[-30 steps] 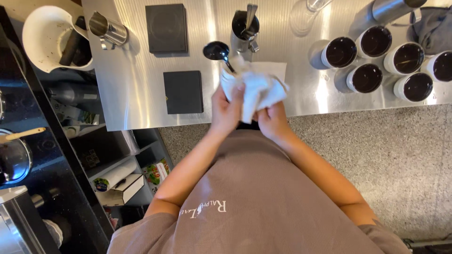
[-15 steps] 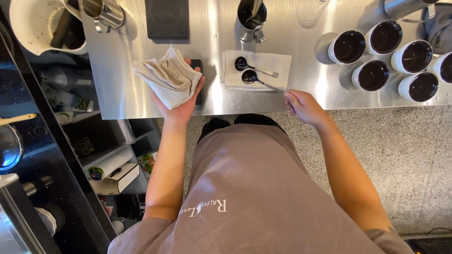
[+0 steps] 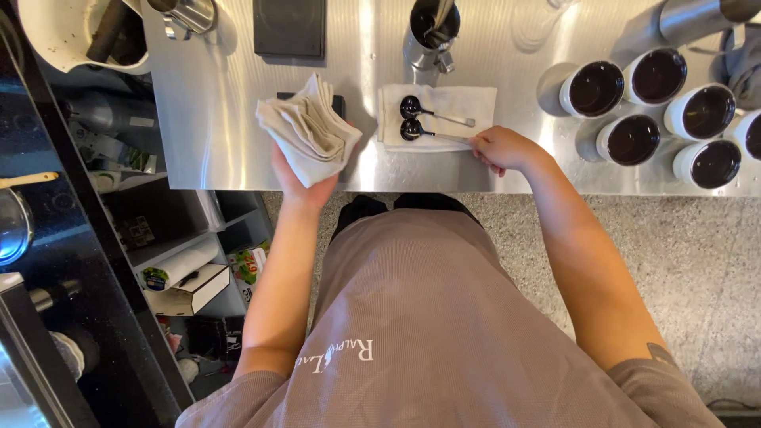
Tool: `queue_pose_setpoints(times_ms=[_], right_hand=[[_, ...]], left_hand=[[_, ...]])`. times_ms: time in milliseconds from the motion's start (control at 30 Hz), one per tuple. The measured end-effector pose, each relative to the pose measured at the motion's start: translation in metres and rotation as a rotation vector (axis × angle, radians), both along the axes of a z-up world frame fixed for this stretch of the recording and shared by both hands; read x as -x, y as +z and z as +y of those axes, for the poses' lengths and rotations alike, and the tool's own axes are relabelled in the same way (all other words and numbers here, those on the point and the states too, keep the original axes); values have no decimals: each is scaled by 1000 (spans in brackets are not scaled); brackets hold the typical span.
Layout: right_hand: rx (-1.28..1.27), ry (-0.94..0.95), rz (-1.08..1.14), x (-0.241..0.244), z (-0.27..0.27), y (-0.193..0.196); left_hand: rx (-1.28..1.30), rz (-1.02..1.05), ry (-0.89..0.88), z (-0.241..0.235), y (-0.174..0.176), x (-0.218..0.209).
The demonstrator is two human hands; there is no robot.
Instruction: Cleaning and wiping cupping spoons with a white cloth at a coffee bar.
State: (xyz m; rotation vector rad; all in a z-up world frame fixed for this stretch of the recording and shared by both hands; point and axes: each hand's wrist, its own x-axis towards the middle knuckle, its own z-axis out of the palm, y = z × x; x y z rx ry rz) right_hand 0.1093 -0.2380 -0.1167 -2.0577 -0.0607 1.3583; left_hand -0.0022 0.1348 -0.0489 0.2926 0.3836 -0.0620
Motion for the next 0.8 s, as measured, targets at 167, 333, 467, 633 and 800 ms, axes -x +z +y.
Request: queue_pose_setpoints(times_ms=[167, 333, 467, 633, 800], right_hand=[[231, 72, -164, -5, 14, 16], [313, 107, -314, -7, 11, 13], [245, 23, -749, -12, 25, 53], [-111, -258, -980, -40, 50, 86], [-168, -342, -1139, -98, 69, 86]], left_hand=[[1, 46, -24, -3, -27, 1], [67, 102, -45, -15, 6, -5], [94, -11, -95, -21, 31, -10], [83, -48, -174, -28, 2, -11], [-141, 13, -278, -35, -44, -24]])
